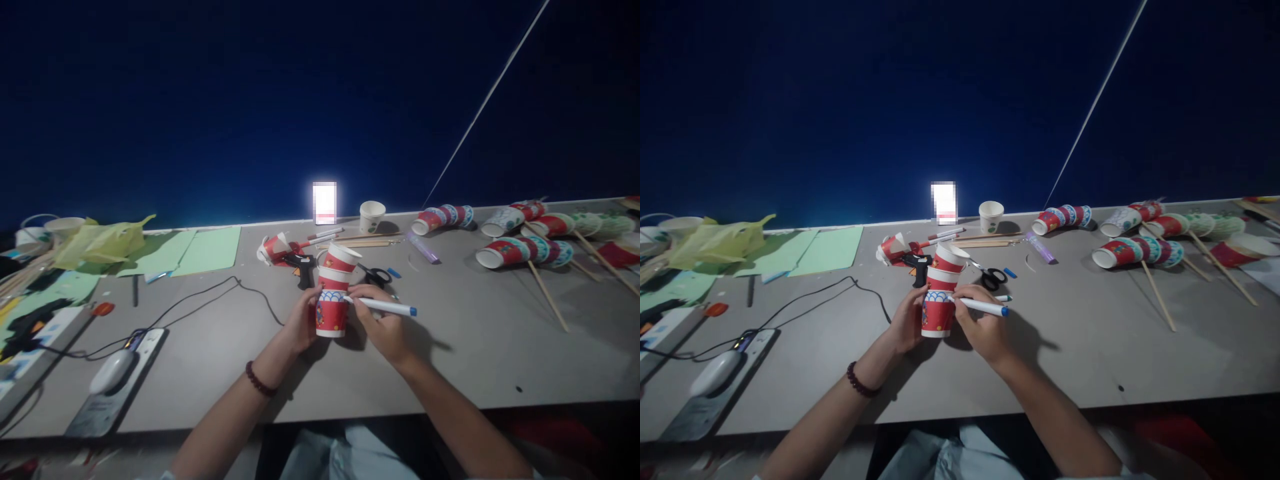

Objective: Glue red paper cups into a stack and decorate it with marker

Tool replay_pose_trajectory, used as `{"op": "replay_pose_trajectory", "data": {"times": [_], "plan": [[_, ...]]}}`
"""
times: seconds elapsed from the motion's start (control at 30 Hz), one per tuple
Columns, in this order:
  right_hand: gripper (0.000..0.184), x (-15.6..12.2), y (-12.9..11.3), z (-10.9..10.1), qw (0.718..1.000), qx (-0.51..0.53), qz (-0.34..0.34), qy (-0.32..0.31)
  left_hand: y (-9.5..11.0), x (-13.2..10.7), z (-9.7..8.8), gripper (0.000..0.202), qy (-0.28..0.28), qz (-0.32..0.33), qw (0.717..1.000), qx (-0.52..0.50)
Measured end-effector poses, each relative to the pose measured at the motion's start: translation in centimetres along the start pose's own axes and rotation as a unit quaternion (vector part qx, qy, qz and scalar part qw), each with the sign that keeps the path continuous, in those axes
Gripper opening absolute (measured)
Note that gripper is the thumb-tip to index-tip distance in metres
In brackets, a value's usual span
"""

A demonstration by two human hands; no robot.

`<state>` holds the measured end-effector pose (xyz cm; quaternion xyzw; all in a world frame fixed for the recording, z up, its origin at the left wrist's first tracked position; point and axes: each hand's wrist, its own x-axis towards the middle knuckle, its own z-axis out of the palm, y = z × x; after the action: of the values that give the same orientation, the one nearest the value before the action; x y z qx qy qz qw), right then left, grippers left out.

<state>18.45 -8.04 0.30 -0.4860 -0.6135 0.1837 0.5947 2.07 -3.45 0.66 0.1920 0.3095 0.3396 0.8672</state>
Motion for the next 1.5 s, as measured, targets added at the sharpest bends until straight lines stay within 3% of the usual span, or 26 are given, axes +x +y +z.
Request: {"op": "replay_pose_trajectory", "data": {"times": [0.57, 1.5], "plan": [[0.012, 0.0, -0.32, 0.03, 1.0, -0.003, 0.001, 0.009, 0.21, -0.35, 0.38, 0.037, 0.022, -0.019, 1.0, -0.003], [0.012, -0.11, 0.07, -0.02, 1.0, 0.023, 0.005, 0.008, 0.23, -0.31, 0.17, 0.039, -0.003, -0.024, 1.0, 0.0]]}}
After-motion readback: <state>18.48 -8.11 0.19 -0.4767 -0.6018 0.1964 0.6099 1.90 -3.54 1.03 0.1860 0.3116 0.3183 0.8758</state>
